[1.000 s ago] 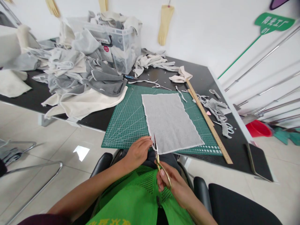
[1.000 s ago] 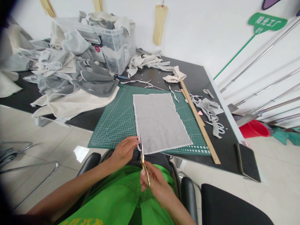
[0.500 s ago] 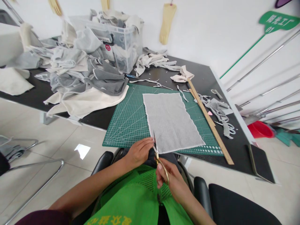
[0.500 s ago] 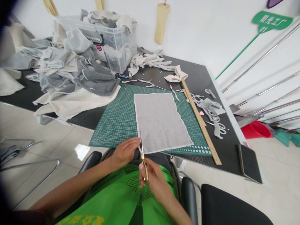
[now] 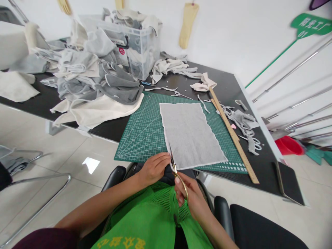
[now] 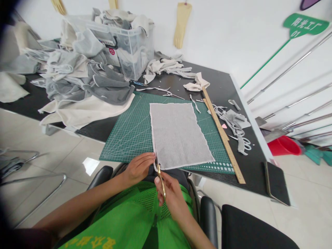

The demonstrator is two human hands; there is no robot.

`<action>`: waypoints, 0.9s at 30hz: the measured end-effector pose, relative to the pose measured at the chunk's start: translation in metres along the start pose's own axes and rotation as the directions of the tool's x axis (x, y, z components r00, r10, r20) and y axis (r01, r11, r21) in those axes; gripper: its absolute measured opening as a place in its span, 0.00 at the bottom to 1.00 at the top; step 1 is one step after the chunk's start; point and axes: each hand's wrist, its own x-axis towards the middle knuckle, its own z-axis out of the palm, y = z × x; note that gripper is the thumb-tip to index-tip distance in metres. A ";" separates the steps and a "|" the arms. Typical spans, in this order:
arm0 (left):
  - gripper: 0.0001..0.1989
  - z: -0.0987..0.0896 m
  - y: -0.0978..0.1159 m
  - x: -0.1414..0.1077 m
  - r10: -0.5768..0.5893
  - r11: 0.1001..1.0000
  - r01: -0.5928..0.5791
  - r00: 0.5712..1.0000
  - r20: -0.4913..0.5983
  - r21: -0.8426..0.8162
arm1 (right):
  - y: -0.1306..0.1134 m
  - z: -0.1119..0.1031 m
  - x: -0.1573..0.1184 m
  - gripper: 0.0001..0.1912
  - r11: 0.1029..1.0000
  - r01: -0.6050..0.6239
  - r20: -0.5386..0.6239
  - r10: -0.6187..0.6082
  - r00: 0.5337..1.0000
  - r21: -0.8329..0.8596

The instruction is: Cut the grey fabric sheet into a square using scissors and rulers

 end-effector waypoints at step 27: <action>0.22 0.011 -0.004 -0.011 -0.056 0.998 0.056 0.998 -0.042 -0.008 | 0.000 0.000 -0.003 0.20 0.993 0.056 0.077 -0.048 0.996 -0.103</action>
